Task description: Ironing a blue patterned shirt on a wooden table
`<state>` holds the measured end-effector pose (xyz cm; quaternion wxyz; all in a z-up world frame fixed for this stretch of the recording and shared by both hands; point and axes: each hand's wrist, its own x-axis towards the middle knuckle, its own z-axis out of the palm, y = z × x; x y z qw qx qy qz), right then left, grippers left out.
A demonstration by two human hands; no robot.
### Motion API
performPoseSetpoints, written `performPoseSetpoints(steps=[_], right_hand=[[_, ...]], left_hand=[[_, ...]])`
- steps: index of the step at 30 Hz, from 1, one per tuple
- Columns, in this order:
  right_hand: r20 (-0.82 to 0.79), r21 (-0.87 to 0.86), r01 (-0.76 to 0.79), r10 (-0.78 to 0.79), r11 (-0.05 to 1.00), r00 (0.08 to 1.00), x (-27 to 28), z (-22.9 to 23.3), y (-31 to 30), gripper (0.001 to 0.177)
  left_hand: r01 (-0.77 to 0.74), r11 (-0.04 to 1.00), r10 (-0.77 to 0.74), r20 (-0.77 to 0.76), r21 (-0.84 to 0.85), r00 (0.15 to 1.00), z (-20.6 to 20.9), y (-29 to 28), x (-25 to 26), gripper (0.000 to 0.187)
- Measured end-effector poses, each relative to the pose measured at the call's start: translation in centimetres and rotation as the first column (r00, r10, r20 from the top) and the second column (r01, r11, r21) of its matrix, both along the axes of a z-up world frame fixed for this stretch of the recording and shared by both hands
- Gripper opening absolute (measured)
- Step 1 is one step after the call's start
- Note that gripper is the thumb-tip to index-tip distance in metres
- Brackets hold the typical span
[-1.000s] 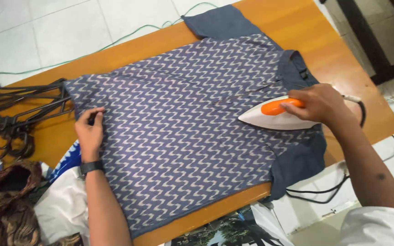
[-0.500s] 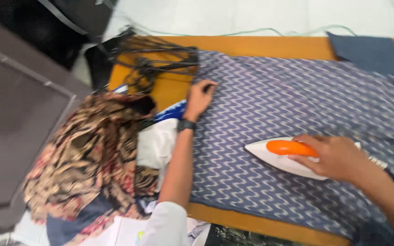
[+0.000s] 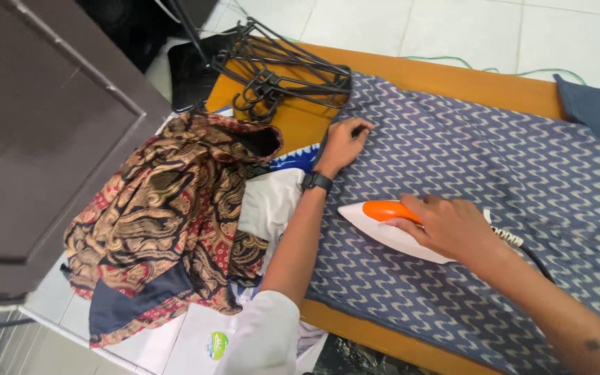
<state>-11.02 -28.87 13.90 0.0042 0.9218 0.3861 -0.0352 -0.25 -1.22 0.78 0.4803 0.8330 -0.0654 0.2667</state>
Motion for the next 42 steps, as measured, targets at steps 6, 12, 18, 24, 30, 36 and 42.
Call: performPoseSetpoints(steps=[6,12,18,24,30,36,42], right_hand=[[-0.073,-0.072,0.208,-0.214,0.975,0.974,-0.3,0.4,-8.3,0.046],[0.132,-0.017,0.408,-0.403,0.913,0.906,-2.5,-0.6,-22.0,0.042],[0.326,0.013,0.489,-0.467,0.872,0.822,-4.5,-3.4,-35.6,0.041],[0.454,0.036,0.526,-0.483,0.849,0.749,-4.3,-5.0,-39.9,0.047],[0.258,0.02,0.553,-0.539,0.833,0.802,-3.3,-2.9,-36.2,0.046],[0.097,-0.03,0.464,-0.46,0.885,0.883,-1.0,-3.6,-28.9,0.045],[-0.02,0.021,0.213,-0.213,0.977,0.977,0.2,-2.2,-17.2,0.054]], left_hand=[[0.064,0.998,-0.063,-0.03,0.009,0.998,0.8,-0.2,-0.2,0.016],[0.164,0.986,-0.167,-0.096,-0.038,0.981,-0.7,-0.1,0.3,0.017],[0.196,0.979,-0.189,-0.127,0.049,0.974,-2.3,1.3,1.2,0.016],[0.155,0.985,-0.142,-0.148,0.08,0.979,-1.7,1.2,1.1,0.017],[0.132,0.987,-0.12,-0.116,0.097,0.986,-2.9,1.4,1.5,0.016],[0.059,0.995,-0.05,-0.102,0.084,0.994,-2.7,1.1,1.2,0.014],[0.052,0.992,-0.042,-0.083,0.114,0.996,-1.2,0.7,0.6,0.017]])
